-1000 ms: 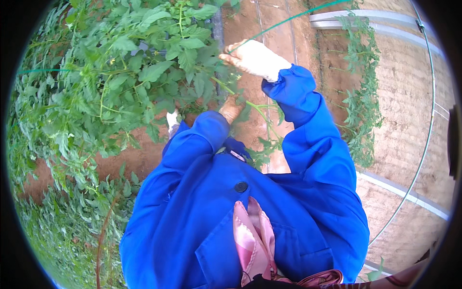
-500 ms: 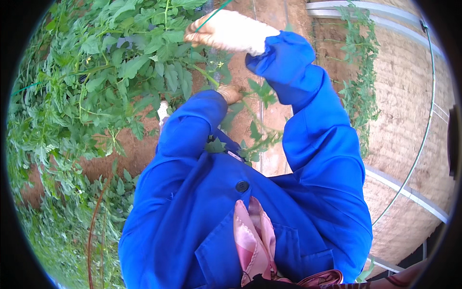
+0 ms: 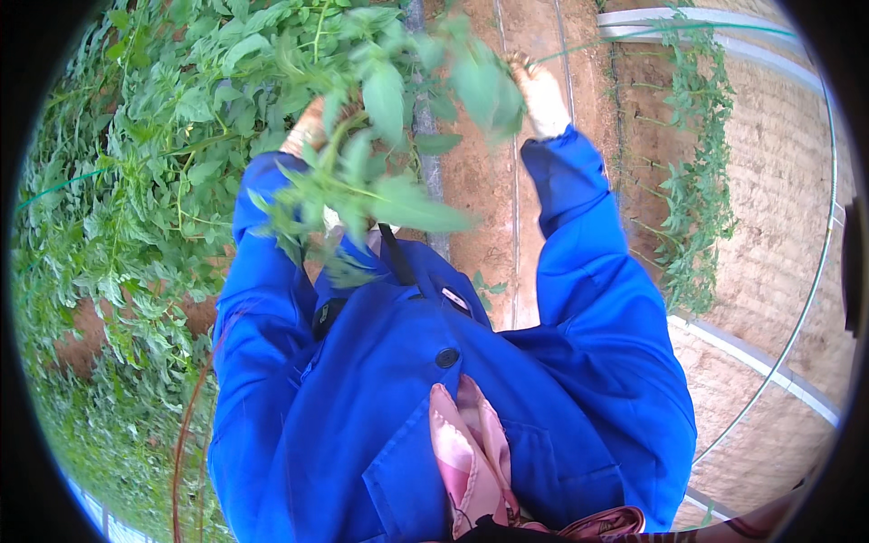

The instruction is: The person repeatedly reaches into tomato plants and removes small leaves or side shoots by hand. The hands move along the stems, plucking foliage and discarding it to the ground. The task continues across multiple plants in a greenhouse row.

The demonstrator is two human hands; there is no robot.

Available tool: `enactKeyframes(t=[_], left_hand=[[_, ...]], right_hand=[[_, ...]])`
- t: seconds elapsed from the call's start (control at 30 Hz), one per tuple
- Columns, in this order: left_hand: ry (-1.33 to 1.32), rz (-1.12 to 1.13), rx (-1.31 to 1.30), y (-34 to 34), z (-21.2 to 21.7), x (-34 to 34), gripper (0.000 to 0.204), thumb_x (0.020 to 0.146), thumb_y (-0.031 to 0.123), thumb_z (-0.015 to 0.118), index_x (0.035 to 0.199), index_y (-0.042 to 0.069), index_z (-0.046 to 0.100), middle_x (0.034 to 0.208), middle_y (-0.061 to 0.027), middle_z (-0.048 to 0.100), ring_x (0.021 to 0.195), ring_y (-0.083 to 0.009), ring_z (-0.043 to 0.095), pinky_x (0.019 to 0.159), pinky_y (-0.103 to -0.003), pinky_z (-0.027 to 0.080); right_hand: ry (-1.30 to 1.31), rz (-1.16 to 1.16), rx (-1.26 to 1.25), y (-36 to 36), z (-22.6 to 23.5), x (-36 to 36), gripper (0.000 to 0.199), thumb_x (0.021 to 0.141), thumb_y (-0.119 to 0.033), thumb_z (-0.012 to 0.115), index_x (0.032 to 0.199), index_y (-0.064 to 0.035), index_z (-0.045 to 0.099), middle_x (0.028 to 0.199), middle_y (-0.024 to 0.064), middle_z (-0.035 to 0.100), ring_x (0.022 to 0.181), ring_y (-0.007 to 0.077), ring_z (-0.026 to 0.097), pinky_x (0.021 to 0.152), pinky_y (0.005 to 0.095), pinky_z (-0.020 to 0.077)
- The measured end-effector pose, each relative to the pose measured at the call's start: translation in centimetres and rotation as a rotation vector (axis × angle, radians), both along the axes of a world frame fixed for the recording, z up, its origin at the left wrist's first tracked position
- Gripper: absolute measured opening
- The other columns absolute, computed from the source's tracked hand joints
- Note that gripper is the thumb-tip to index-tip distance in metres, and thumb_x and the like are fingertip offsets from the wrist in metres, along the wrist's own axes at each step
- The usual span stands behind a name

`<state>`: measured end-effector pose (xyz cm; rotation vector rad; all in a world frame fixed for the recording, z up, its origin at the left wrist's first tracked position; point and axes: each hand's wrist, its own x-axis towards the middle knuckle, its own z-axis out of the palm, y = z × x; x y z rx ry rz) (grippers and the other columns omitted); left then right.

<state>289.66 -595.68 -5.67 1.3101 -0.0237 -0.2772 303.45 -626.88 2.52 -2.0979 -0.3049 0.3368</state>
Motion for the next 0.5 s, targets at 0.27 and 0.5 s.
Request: enactKeyframes(t=[0.27,0.5], left_hand=[[-0.138,-0.048,0.071,-4.6,-2.6,9.7,0.031,0.080,0.019,0.056,0.109,0.007,0.056,0.104,-0.0102,0.058,0.094,-0.0220,0.055,0.084,-0.030,0.044],[-0.598,0.018,0.429,-6.3,2.1,10.2,0.021,0.087,0.015,0.050,0.102,0.003,0.058,0.094,-0.0024,0.060,0.081,-0.0142,0.054,0.070,-0.030,0.044]], right_hand=[[-0.493,0.315,-0.015,7.0,-2.5,-13.3,0.018,0.072,-0.009,0.048,0.080,-0.0110,0.064,0.073,0.0077,0.060,0.071,0.0255,0.057,0.063,0.0356,0.0448],[0.032,0.324,0.215,7.4,-5.9,-12.0,0.025,0.080,-0.014,0.053,0.105,-0.0113,0.054,0.099,0.0111,0.056,0.095,0.0251,0.052,0.083,0.0369,0.0408]])
